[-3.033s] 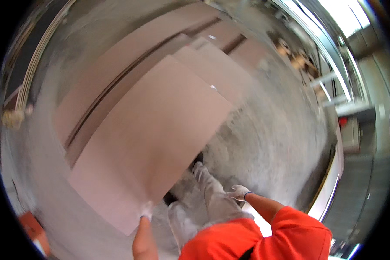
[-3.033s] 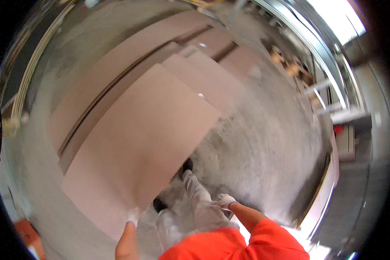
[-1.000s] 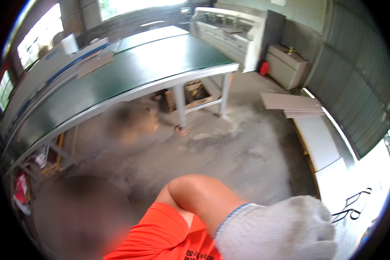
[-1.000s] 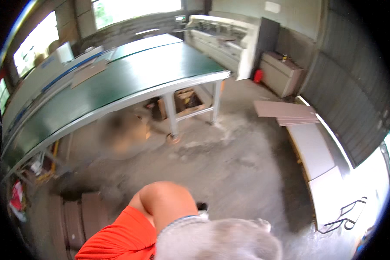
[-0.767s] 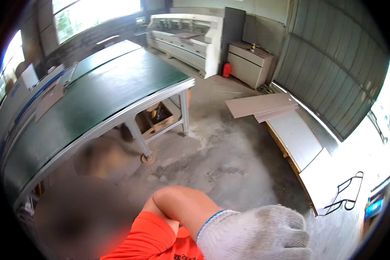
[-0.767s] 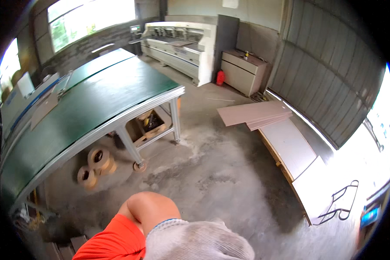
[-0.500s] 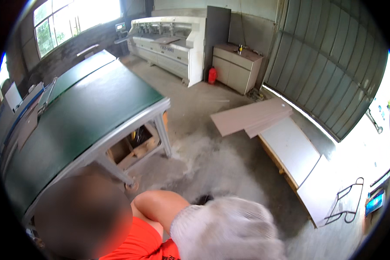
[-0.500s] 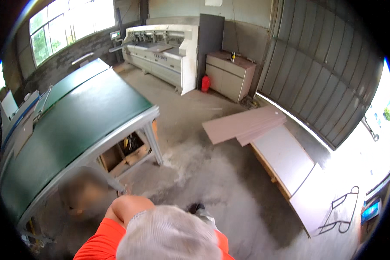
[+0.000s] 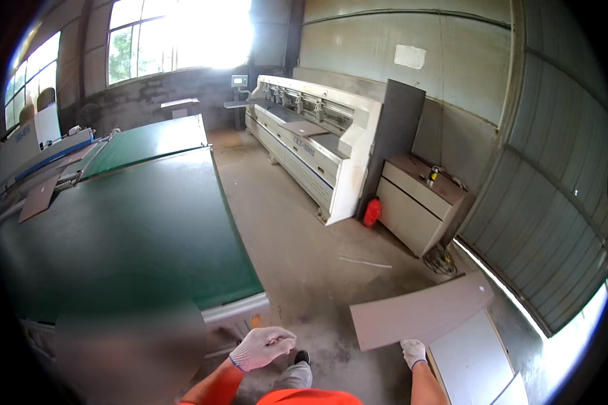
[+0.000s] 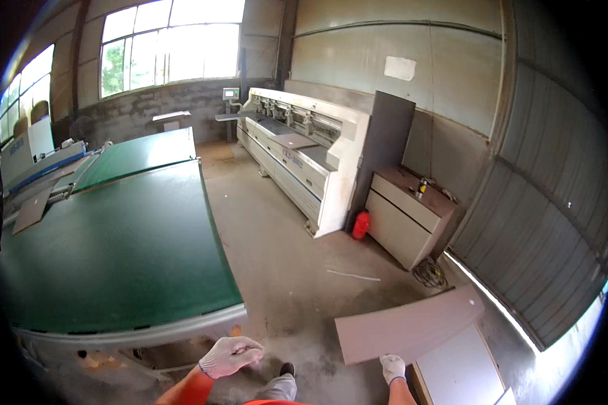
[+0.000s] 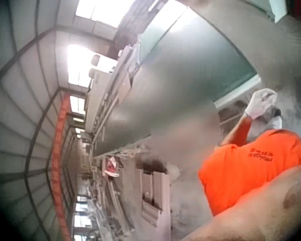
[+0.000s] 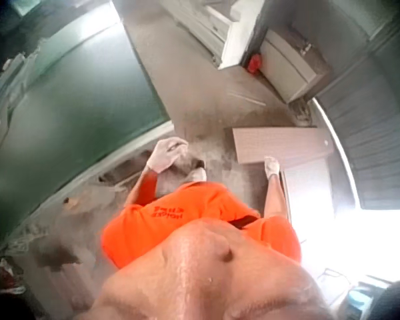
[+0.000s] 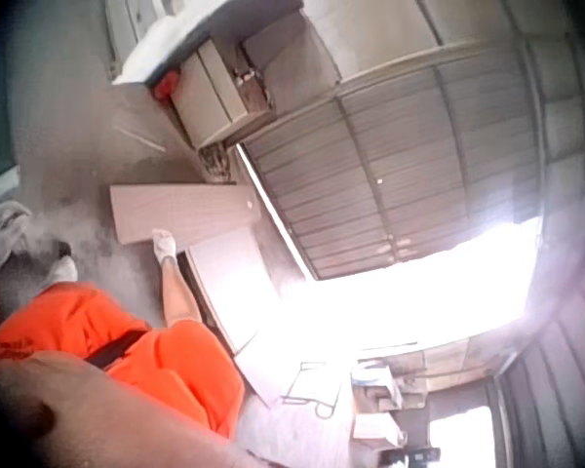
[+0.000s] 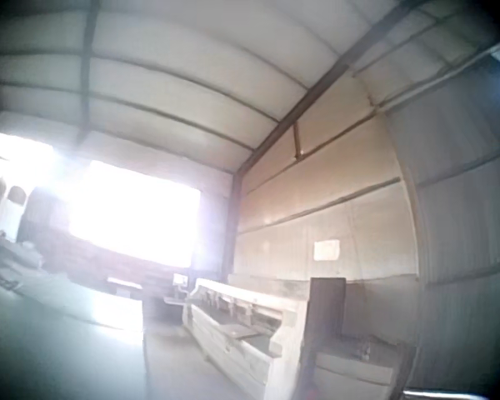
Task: The person repeatedly picks up large rectangular wood panels from a stack and places them onto a conveyor belt. The person then moves to a machine, picks up a panel, and uses a handheld tool to apply a strip of yellow tape to its surface before placing it back on the conveyor.
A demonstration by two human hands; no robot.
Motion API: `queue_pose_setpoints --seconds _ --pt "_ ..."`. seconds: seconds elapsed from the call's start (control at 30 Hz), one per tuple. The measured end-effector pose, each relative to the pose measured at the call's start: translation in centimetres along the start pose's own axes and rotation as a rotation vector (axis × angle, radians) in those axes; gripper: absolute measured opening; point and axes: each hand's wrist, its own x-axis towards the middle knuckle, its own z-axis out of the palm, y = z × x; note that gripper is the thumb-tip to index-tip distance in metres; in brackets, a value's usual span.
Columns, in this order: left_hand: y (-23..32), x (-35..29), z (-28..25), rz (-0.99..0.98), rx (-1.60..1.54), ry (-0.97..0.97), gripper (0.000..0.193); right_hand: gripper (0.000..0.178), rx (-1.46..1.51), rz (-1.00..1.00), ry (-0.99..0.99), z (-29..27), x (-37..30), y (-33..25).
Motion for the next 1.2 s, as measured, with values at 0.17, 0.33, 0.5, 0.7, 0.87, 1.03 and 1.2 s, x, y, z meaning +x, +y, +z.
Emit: queue_pose_setpoints --seconds 0.17,0.33,0.5,0.7,0.87,1.03,1.2 --pt "-2.3 16.3 -6.0 -0.057 -0.442 0.149 0.020 0.018 -0.520 -0.039 -0.307 7.8 10.9 -7.7" --pt "0.9 34.1 -14.6 0.410 -0.346 -0.320 0.023 0.019 -0.381 0.378 -0.499 14.4 14.3 -15.0" --pt "13.5 51.0 -22.9 1.497 -0.377 -0.638 0.012 0.020 -0.392 0.448 -0.607 23.3 27.3 -23.4" --pt "11.8 68.8 -31.5 1.558 -0.302 -0.440 0.010 0.021 -0.501 0.351 -0.630 33.6 52.6 -35.4" --pt "7.4 81.7 -40.8 1.594 -0.214 -0.120 0.008 0.023 -1.332 -0.656 -0.600 43.3 83.2 -46.2" --pt "-1.4 96.4 -49.9 1.547 -0.081 0.104 0.008 0.039 -0.484 -0.294 -0.328 62.8 99.6 -66.5" --pt "-5.0 110.4 -62.2 1.666 -0.028 0.172 0.008 0.043 -0.647 -0.542 -0.544 75.9 106.3 -76.3"
